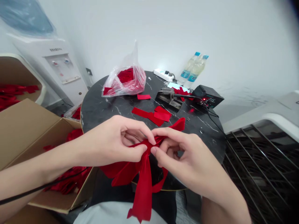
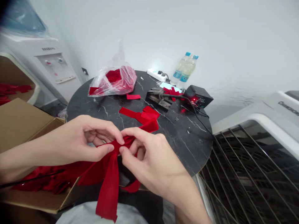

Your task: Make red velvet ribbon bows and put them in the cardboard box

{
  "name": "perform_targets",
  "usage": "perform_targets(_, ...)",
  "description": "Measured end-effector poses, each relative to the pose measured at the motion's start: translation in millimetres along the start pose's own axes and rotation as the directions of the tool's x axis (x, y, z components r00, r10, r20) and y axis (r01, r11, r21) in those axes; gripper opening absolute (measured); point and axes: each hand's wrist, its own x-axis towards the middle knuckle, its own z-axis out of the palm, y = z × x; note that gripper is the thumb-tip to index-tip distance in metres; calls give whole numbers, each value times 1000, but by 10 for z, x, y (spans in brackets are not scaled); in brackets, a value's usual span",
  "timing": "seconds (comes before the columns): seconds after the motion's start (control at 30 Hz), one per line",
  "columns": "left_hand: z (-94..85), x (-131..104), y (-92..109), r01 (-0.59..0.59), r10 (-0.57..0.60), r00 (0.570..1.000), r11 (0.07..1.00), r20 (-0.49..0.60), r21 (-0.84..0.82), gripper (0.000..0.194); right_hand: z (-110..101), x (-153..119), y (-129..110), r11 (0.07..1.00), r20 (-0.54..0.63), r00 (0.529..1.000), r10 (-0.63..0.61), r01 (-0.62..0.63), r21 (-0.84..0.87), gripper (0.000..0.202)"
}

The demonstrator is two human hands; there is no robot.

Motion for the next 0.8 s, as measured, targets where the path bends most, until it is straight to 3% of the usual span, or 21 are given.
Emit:
perform_targets(0.17,-49,78,0,7,-7,999,1000,-32,1,17,18,96,72,1000,-8,1000,1,-1,-8,23)
perform_targets(0.27,-106,169,-56,20,-20,1000,1000,-6,5,13,-54,299,230,1000,-160,987,20,-19,7,17)
perform_targets(0.43,-201,371,-223,43,-46,996,998,-70,-37,10,-602,759,703,976,-350,923,162,-98,194,27)
perform_targets(0.6,-329,588,-365,63,-62,997,998,-53,15,14,-1225,1038,1229,821,-380,833,402,-144,552,36)
perform_targets(0.7,-359,732,-415,50,-50,999,999,-5,13,17,-1362,1232,1467,784,-376,817,437,-142,604,33)
perform_targets(0.8,-349,857,-459,59,-60,998,998,-28,-33,19,-1353,1499,1615,769,-395,805,443,-115,629,21)
